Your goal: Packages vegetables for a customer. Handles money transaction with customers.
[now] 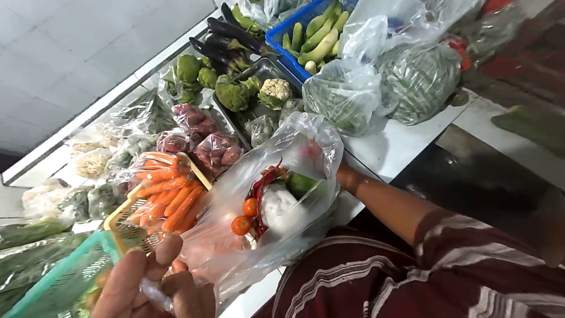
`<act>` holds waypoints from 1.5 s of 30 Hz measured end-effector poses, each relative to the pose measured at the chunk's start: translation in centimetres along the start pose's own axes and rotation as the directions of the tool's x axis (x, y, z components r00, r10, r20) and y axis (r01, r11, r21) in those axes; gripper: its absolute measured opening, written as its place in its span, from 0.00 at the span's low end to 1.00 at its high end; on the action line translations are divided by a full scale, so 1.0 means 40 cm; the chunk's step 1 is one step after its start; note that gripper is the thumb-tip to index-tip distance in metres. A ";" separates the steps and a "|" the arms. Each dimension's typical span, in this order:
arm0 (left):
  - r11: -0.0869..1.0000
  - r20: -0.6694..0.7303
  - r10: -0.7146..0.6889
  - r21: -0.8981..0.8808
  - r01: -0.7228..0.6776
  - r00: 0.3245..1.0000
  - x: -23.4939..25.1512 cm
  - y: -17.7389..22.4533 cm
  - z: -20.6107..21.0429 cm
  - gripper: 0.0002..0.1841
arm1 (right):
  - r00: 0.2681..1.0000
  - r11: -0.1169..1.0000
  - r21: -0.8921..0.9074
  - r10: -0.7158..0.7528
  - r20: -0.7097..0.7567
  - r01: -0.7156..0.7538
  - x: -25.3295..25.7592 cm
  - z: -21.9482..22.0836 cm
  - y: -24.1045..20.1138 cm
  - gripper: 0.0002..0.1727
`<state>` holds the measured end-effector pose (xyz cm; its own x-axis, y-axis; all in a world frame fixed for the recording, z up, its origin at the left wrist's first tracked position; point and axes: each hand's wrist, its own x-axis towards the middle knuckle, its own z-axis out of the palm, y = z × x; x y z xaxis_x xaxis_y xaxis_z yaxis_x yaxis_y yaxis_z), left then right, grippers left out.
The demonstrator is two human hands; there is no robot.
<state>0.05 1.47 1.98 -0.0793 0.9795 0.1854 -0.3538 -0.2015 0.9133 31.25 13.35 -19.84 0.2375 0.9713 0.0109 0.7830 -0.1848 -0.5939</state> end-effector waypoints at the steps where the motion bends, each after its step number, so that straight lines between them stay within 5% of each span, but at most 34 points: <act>1: 0.999 0.165 -0.039 -0.018 0.043 0.985 0.005 -0.007 -0.095 0.31 | 0.993 0.997 0.022 -0.068 -0.094 0.070 -0.025 -0.006 0.019 0.26; 3: 0.989 0.423 -0.105 -0.051 0.140 0.900 0.025 -0.038 -0.273 0.32 | 0.985 0.992 -0.049 -0.119 -0.122 0.114 -0.037 -0.018 0.036 0.28; 8: 0.987 0.453 -0.095 -0.069 0.142 0.886 0.051 -0.017 -0.113 0.43 | 0.995 0.989 -0.139 -0.041 0.090 0.054 0.064 0.032 0.084 0.35; 11: 0.996 0.492 -0.038 -0.050 0.071 0.870 0.051 -0.022 -0.099 0.45 | 0.960 0.989 -0.149 0.044 0.277 -0.002 0.063 -0.075 0.010 0.34; 15: 0.998 0.488 -0.001 -0.048 0.028 0.873 0.041 -0.025 -0.063 0.45 | 0.981 0.952 0.286 -0.054 -0.186 0.106 0.031 -0.111 0.052 0.23; 16: 0.999 0.471 -0.002 -0.046 0.027 0.882 0.041 -0.029 -0.058 0.43 | 0.968 0.871 0.475 -0.005 -0.249 0.127 0.031 -0.125 0.060 0.23; 18: 0.999 0.445 -0.006 -0.032 0.022 0.895 0.043 -0.036 -0.050 0.39 | 0.949 0.533 0.828 0.133 -0.285 0.174 -0.005 -0.190 0.009 0.21; 21: 1.000 0.452 0.029 -0.013 -0.026 0.892 0.051 -0.057 -0.016 0.38 | 0.955 -0.002 0.959 0.085 -0.283 0.284 -0.077 -0.279 -0.126 0.25; 24: 0.999 0.484 0.031 -0.041 -0.012 0.875 0.051 -0.070 0.027 0.39 | 0.925 -0.142 0.926 -0.105 -0.366 0.351 -0.128 -0.270 -0.264 0.29; 27: 0.999 0.521 -0.002 -0.032 0.022 0.853 0.046 -0.058 0.023 0.40 | 0.866 0.089 0.892 -0.303 -0.399 0.443 -0.164 -0.193 -0.357 0.29; 31: 0.997 0.531 -0.014 -0.058 0.053 0.847 0.066 -0.031 -0.042 0.44 | 0.815 0.608 0.573 -0.540 -0.208 0.549 -0.159 -0.116 -0.342 0.33; 34: 0.999 0.495 -0.003 -0.039 0.025 0.869 0.065 -0.021 -0.054 0.45 | 0.686 0.668 0.190 -0.639 -0.349 0.719 -0.179 -0.132 -0.293 0.18; 36: 0.998 0.497 0.003 -0.051 0.025 0.868 0.062 -0.018 -0.058 0.42 | 0.639 0.766 -0.030 -0.556 -0.532 0.642 -0.195 -0.170 -0.261 0.17; 39: 1.000 0.528 -0.017 -0.014 0.028 0.849 0.071 -0.011 -0.072 0.39 | 0.822 0.946 -0.168 -0.324 -0.468 0.277 -0.178 -0.237 -0.191 0.37; 40: 0.999 0.542 -0.026 -0.003 0.033 0.840 0.074 -0.012 -0.073 0.37 | 0.898 0.975 -0.151 -0.208 -0.388 0.161 -0.169 -0.255 -0.168 0.36; 42: 0.998 0.578 -0.055 0.013 0.059 0.814 0.082 -0.017 -0.065 0.36 | 0.958 0.997 -0.069 -0.052 -0.283 0.034 -0.160 -0.285 -0.133 0.17; 45: 0.989 0.600 -0.142 0.108 0.096 0.787 0.075 -0.034 0.012 0.27 | 0.926 0.952 0.241 -0.092 -0.366 0.190 -0.199 -0.315 -0.148 0.09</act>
<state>0.75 4.68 1.49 0.5473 0.8036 0.2338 -0.2567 -0.1047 0.9608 31.95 4.84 -6.27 0.3588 0.8615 0.3593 0.6514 0.0446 -0.7574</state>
